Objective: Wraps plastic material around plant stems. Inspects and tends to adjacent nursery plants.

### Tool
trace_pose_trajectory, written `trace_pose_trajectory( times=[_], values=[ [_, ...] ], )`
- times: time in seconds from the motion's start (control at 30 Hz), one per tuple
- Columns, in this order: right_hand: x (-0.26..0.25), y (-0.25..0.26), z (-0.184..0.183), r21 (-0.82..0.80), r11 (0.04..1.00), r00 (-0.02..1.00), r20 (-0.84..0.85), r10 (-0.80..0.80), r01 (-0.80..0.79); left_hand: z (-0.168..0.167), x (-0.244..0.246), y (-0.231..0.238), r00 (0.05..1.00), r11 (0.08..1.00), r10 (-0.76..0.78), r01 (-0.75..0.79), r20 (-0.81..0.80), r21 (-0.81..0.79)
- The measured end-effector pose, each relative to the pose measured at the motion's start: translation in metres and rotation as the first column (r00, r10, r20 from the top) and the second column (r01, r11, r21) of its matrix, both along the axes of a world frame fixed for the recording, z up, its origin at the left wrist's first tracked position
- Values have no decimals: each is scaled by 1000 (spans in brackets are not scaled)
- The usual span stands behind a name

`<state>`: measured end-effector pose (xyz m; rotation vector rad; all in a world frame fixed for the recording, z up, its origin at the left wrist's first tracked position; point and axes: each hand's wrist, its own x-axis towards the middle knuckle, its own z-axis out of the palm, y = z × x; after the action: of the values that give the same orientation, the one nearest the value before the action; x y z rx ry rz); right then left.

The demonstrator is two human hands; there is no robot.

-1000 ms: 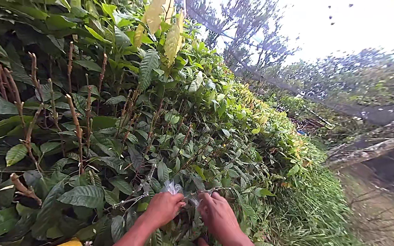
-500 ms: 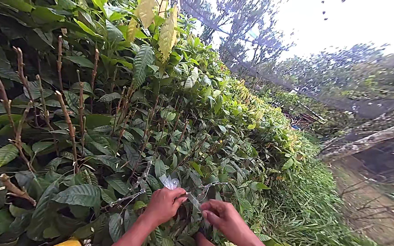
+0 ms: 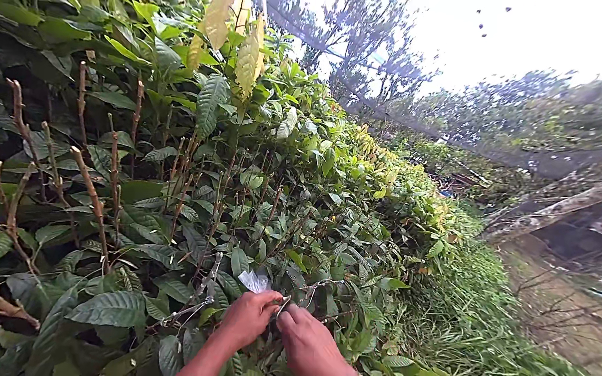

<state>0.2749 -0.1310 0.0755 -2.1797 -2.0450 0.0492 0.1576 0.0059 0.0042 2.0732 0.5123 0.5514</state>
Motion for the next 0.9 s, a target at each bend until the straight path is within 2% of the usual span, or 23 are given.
trace_pose_trajectory(
  times=[0.03,0.1,0.17,0.23,0.27,0.33,0.4,0.43,0.47,0.5,0.57,0.6,0.63,0.7,0.73,0.77,0.8,0.87,0.9],
  values=[
    [-5,3,14,24,1000,996,88,11,-13,-3,1,-2,1000,1000,-11,11,14,7],
    [17,25,35,-8,999,993,110,-30,31,-6,0,-5,997,998,-66,66,48,7],
    [53,46,27,-109,987,993,-23,-117,114,-6,-2,-6,992,994,-51,62,118,-87],
    [54,45,-6,-176,979,973,-189,-135,101,0,-6,-4,990,971,61,-29,128,-239],
    [36,35,-22,-166,985,969,-232,-87,49,3,-6,-3,982,954,133,-91,132,-285],
    [-13,8,-40,-64,982,961,-228,158,-177,3,-4,1,960,940,228,-173,163,-293],
    [-44,-6,-33,-60,913,907,-158,390,-403,1,-2,0,957,955,238,-199,167,-220],
    [-48,-6,-19,-107,898,902,-119,415,-427,1,-2,-1,967,968,206,-178,153,-175],
    [-44,1,0,-130,910,918,-99,384,-395,0,-3,-3,977,981,160,-141,141,-137],
    [-31,12,17,-84,942,944,-100,315,-323,0,-4,-5,983,988,118,-102,138,-117],
    [9,39,34,143,982,979,-142,144,-124,-7,-5,-6,977,991,67,-41,204,-130],
    [28,49,31,167,986,968,-244,50,-9,-12,-5,-5,968,984,49,-5,245,-179],
    [40,54,25,77,994,903,-428,-43,84,-16,-5,-5,952,972,64,9,301,-234],
    [47,53,1,-107,989,615,-775,-147,102,-20,-6,-2,904,957,134,-12,405,-289],
    [44,50,-11,-133,989,470,-870,-151,71,-20,-7,-1,880,960,160,-33,447,-279],
    [41,46,-19,-121,991,376,-917,-131,50,-21,-7,0,859,963,176,-49,480,-265],
    [37,43,-24,-88,996,359,-929,-92,25,-20,-8,0,845,964,192,-66,499,-258],
    [28,39,-28,-27,999,494,-869,-42,37,-20,-9,1,839,960,230,-112,493,-258],
    [23,40,-29,10,993,551,-832,-58,119,-19,-8,2,846,957,233,-113,479,-266]
  ],
)
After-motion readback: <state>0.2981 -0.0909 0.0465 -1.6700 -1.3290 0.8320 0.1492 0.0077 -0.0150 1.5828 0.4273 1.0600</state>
